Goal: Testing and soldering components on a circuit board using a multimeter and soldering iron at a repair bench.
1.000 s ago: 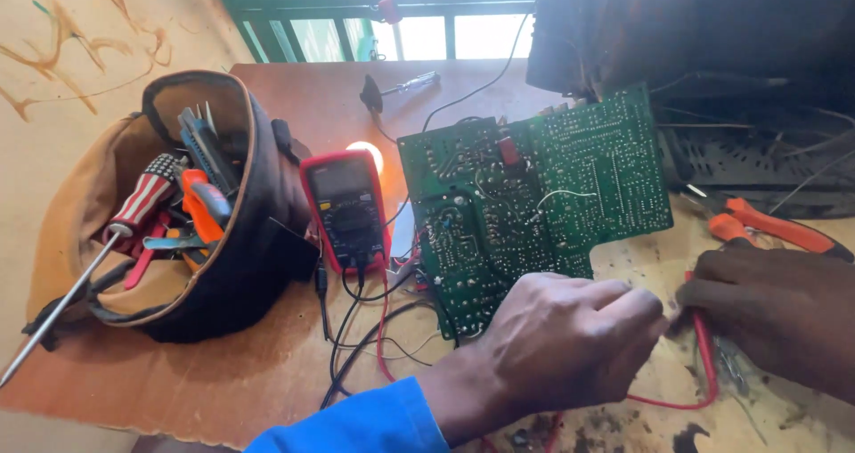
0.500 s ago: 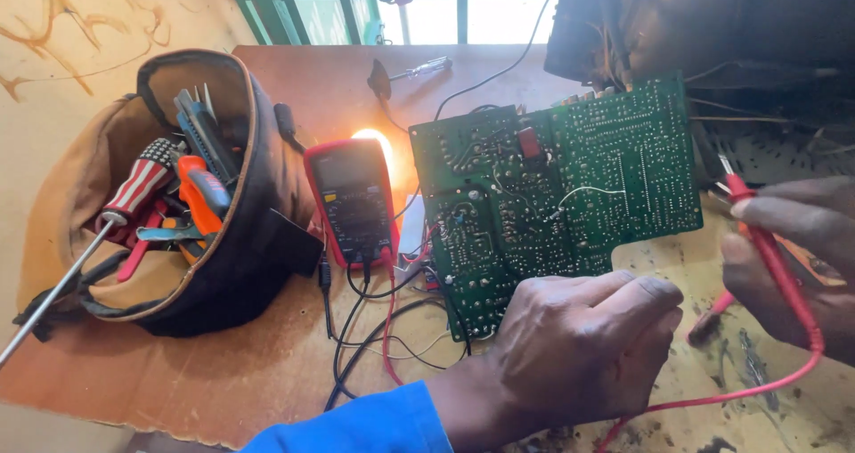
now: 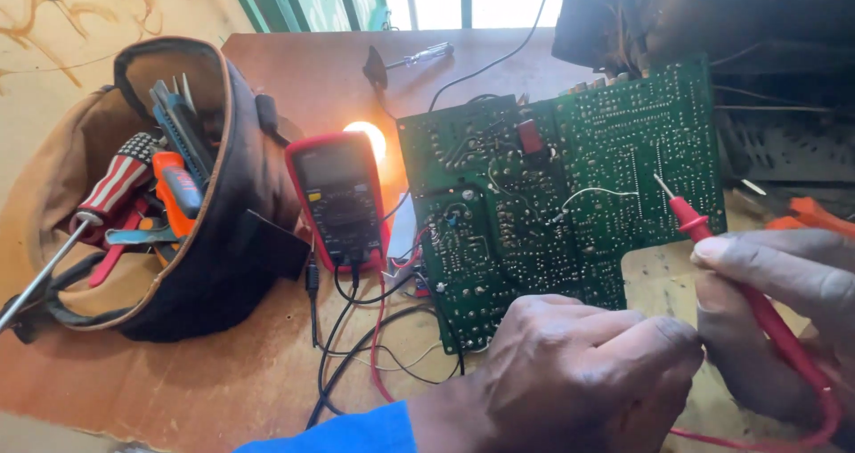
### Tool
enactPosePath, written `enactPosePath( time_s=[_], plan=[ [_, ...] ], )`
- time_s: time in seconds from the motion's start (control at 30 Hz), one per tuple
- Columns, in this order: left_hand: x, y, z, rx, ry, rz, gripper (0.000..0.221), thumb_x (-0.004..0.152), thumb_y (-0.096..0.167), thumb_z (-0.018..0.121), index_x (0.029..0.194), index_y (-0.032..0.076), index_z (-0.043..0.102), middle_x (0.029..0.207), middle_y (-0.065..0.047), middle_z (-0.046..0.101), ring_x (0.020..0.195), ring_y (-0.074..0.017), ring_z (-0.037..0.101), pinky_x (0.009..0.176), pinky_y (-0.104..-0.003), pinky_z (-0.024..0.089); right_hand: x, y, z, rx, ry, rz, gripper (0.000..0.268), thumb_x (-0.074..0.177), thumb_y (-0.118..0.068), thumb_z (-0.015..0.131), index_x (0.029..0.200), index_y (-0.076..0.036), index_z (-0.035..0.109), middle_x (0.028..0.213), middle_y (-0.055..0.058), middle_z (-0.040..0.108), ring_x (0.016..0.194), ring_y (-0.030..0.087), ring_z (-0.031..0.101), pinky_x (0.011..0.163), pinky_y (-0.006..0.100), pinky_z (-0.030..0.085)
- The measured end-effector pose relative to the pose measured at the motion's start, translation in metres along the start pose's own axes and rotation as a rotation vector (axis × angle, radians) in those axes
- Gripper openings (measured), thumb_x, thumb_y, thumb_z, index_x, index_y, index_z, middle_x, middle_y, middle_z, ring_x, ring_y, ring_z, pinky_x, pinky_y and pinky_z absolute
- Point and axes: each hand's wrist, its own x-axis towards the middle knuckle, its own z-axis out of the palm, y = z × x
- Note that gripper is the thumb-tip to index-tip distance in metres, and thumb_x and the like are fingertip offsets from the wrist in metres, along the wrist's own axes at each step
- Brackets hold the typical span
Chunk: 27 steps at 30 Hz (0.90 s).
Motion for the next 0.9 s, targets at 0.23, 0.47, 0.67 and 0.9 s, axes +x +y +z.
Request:
enactPosePath(
  time_s=[0.23,0.47,0.67,0.9],
  plan=[
    [-0.002,-0.005,0.004,-0.026,-0.038,-0.008,0.020,0.103,0.004,0.051,0.086,0.008,0.042,0.067,-0.005,0.040,0.051,-0.0256,0.031,0.049,-0.039,0.038,0.009,0.007,0.003,-0.026,-0.042,-0.167,0.021,0.090,-0.001,0.066,0.111,0.002,0.065,0.097,0.016,0.074,0.077,0.024,0.071,0.072,0.035,0.054],
    [-0.002,-0.004,0.004,0.003,-0.038,-0.021,0.023,0.107,0.010,0.047,0.085,0.008,0.040,0.067,-0.006,0.043,0.049,-0.0302,0.034,0.049,-0.041,0.038,0.014,-0.002,0.005,-0.040,-0.033,-0.099,0.018,0.093,0.006,0.067,0.111,0.004,0.067,0.100,0.020,0.074,0.076,0.025,0.068,0.073,0.036,0.051],
    [-0.001,-0.003,0.003,0.002,-0.051,-0.038,0.022,0.106,0.009,0.047,0.086,0.008,0.040,0.065,-0.006,0.042,0.048,-0.0313,0.033,0.048,-0.042,0.037,0.014,-0.003,0.007,-0.021,-0.051,-0.037,0.021,0.091,0.006,0.068,0.112,0.004,0.067,0.098,0.019,0.074,0.074,0.024,0.068,0.071,0.035,0.051],
    [-0.004,-0.003,-0.001,-0.041,-0.085,-0.061,0.017,0.101,0.003,0.050,0.088,0.010,0.041,0.067,-0.004,0.040,0.052,-0.0275,0.030,0.050,-0.041,0.034,0.005,0.008,0.011,-0.012,-0.059,0.014,0.025,0.091,0.002,0.069,0.116,0.003,0.068,0.104,0.019,0.074,0.077,0.025,0.067,0.077,0.035,0.052]
  ],
)
